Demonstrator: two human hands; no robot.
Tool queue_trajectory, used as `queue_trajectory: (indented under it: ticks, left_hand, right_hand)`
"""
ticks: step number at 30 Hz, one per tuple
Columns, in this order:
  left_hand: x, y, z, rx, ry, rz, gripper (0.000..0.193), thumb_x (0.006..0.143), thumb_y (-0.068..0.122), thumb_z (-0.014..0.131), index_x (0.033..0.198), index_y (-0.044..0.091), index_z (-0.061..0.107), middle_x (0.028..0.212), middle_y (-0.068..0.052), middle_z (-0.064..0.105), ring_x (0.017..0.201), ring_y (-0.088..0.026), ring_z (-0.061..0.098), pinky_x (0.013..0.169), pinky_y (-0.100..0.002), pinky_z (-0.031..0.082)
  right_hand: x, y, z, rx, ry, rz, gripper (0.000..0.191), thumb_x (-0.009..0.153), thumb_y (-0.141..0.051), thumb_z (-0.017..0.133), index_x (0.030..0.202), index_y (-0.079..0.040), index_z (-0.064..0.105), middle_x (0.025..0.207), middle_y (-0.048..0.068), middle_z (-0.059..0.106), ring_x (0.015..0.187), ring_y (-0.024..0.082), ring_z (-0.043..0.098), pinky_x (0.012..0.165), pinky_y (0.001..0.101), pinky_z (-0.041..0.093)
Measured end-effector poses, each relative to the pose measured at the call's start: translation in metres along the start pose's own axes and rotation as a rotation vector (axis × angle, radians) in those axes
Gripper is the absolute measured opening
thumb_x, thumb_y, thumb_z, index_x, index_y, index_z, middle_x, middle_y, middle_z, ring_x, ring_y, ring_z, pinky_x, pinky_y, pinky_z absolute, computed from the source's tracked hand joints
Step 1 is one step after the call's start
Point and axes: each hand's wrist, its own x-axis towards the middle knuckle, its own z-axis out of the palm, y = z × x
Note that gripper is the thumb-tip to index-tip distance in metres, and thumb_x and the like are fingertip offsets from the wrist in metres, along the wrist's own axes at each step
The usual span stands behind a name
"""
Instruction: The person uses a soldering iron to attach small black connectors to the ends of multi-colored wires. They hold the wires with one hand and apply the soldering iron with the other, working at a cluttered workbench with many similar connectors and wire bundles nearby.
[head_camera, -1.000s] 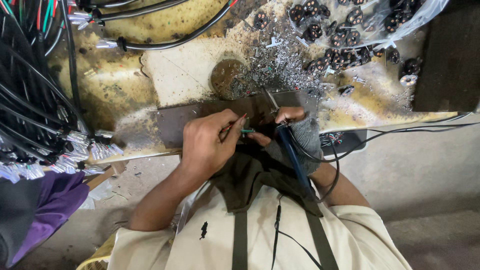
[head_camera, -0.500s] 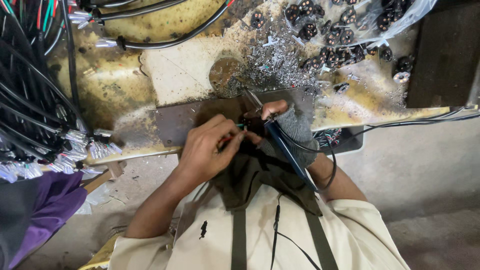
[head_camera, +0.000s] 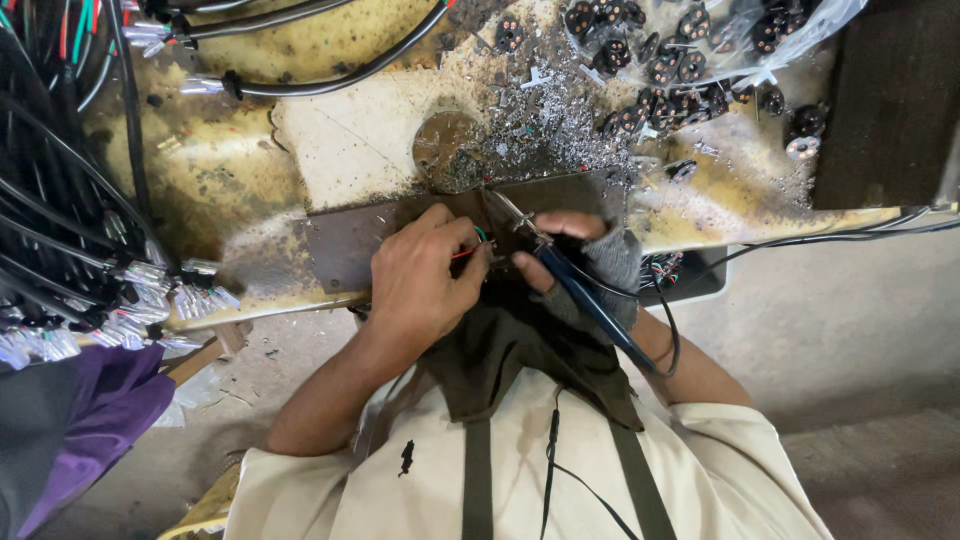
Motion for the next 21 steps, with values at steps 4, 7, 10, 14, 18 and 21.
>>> queue_trajectory:
  ticks: [4, 7, 10, 14, 18, 21]
  left_hand:
    - [-0.002, 0.0, 0.004, -0.005, 0.028, 0.004, 0.018, 0.087, 0.02, 0.074, 0.08, 0.005, 0.066, 0.083, -0.012, 0.059, 0.076, -0.037, 0.063, 0.065, -0.05, 0.047]
    - [-0.002, -0.001, 0.004, -0.044, 0.019, -0.01, 0.016, 0.087, 0.019, 0.074, 0.081, 0.005, 0.067, 0.083, -0.012, 0.06, 0.077, -0.036, 0.064, 0.065, -0.049, 0.047]
    - [0.0, -0.002, 0.005, -0.026, 0.003, -0.014, 0.016, 0.085, 0.019, 0.074, 0.081, 0.005, 0.067, 0.082, -0.011, 0.06, 0.075, -0.035, 0.064, 0.065, -0.049, 0.047]
    - [0.001, -0.004, 0.007, -0.028, 0.01, -0.01, 0.018, 0.085, 0.02, 0.075, 0.078, 0.005, 0.066, 0.083, -0.012, 0.06, 0.075, -0.036, 0.064, 0.064, -0.05, 0.047]
    - [0.001, -0.005, 0.008, -0.025, 0.026, 0.008, 0.018, 0.085, 0.019, 0.075, 0.078, 0.005, 0.066, 0.082, -0.012, 0.06, 0.075, -0.037, 0.064, 0.064, -0.05, 0.047]
    - [0.0, -0.006, 0.008, -0.038, 0.03, 0.015, 0.017, 0.085, 0.019, 0.075, 0.078, 0.006, 0.066, 0.082, -0.012, 0.06, 0.075, -0.036, 0.064, 0.063, -0.05, 0.047]
  right_hand:
    - [-0.015, 0.023, -0.005, 0.175, -0.058, -0.244, 0.031, 0.093, -0.003, 0.074, 0.117, -0.01, 0.055, 0.087, 0.004, 0.064, 0.07, 0.016, 0.064, 0.065, 0.0277, 0.052]
    - [-0.011, 0.029, 0.001, 0.08, -0.05, -0.466, 0.037, 0.085, -0.005, 0.075, 0.114, -0.009, 0.053, 0.08, 0.007, 0.062, 0.068, 0.02, 0.063, 0.062, 0.0324, 0.051]
    - [-0.007, 0.029, 0.007, 0.308, 0.13, -0.295, 0.039, 0.082, 0.002, 0.072, 0.115, -0.01, 0.054, 0.078, 0.004, 0.061, 0.065, 0.016, 0.062, 0.058, 0.0295, 0.049]
    - [-0.02, 0.035, -0.011, 0.001, -0.042, -0.44, 0.042, 0.081, 0.005, 0.074, 0.114, -0.011, 0.054, 0.077, 0.002, 0.062, 0.064, 0.016, 0.066, 0.057, 0.0301, 0.052]
    - [-0.039, 0.038, -0.001, 0.36, 0.193, 0.051, 0.043, 0.09, 0.003, 0.074, 0.117, -0.019, 0.05, 0.085, 0.006, 0.056, 0.072, 0.017, 0.055, 0.067, 0.0323, 0.044]
    - [-0.037, 0.035, 0.001, 0.318, 0.117, 0.033, 0.037, 0.09, 0.0, 0.074, 0.113, -0.016, 0.052, 0.084, 0.005, 0.059, 0.071, 0.016, 0.059, 0.063, 0.0295, 0.046]
